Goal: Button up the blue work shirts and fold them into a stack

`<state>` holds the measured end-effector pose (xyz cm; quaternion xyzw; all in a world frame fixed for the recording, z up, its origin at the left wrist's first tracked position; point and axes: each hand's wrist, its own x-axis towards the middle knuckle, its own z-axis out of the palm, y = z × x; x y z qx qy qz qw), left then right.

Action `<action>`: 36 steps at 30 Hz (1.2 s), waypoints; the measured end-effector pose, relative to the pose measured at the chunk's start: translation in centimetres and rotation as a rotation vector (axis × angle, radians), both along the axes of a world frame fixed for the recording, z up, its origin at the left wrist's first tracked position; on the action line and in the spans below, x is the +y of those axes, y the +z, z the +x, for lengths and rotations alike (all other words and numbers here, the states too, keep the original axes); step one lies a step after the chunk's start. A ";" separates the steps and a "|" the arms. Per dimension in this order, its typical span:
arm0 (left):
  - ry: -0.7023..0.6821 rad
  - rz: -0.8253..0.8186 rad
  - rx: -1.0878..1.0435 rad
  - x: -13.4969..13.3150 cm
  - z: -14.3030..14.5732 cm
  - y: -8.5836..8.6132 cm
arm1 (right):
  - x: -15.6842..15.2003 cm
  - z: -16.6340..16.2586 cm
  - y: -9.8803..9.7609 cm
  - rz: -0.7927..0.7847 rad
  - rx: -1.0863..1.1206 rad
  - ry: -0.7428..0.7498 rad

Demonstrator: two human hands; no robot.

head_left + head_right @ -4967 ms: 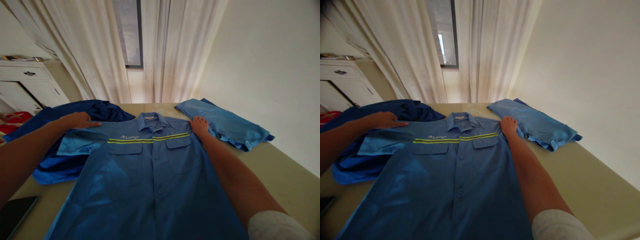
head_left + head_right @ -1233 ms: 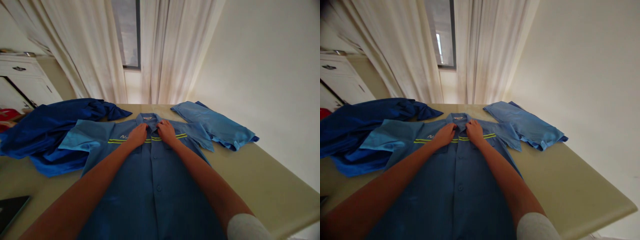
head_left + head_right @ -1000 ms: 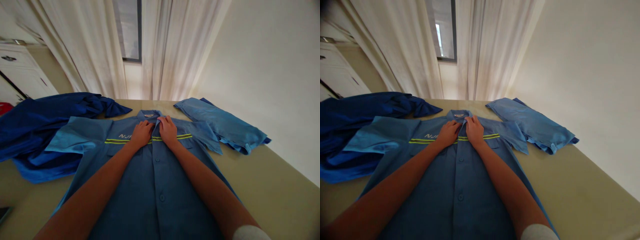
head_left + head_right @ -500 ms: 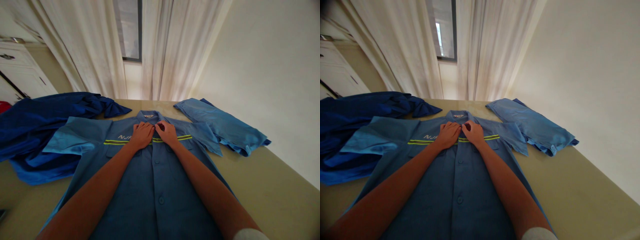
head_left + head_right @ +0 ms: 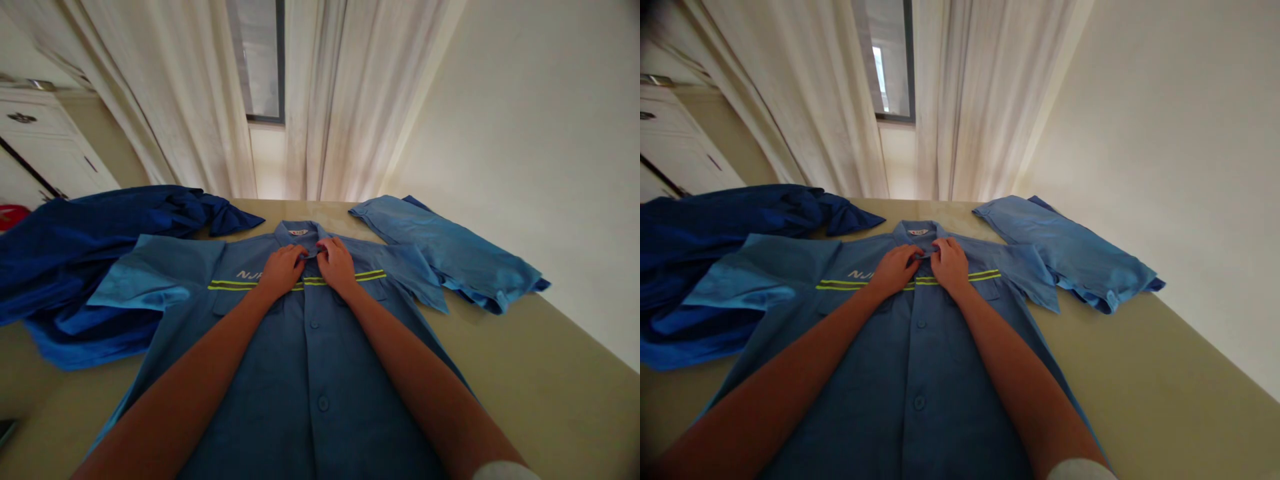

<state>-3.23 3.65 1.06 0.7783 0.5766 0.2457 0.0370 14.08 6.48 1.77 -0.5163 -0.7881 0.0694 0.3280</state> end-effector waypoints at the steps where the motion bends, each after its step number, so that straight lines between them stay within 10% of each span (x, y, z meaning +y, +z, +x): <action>1: -0.010 -0.001 -0.015 0.1 -0.1 -0.1 | 0.1 0.0 -0.1 -0.014 -0.003 -0.002; 19: 0.180 -0.034 0.051 -0.1 -0.2 0.1 | 0.8 0.1 -0.9 -0.081 -0.076 0.007; 28: 0.308 -0.172 -0.136 6.9 -6.4 1.6 | 9.2 2.8 0.1 -0.281 -0.002 0.123; 33: 0.115 -0.431 -0.573 8.9 -7.6 3.0 | 12.4 2.8 1.4 -0.540 0.103 0.275; 36: 0.000 -0.345 -0.538 7.8 -7.6 4.0 | 11.1 3.0 2.1 -0.410 -0.005 0.335</action>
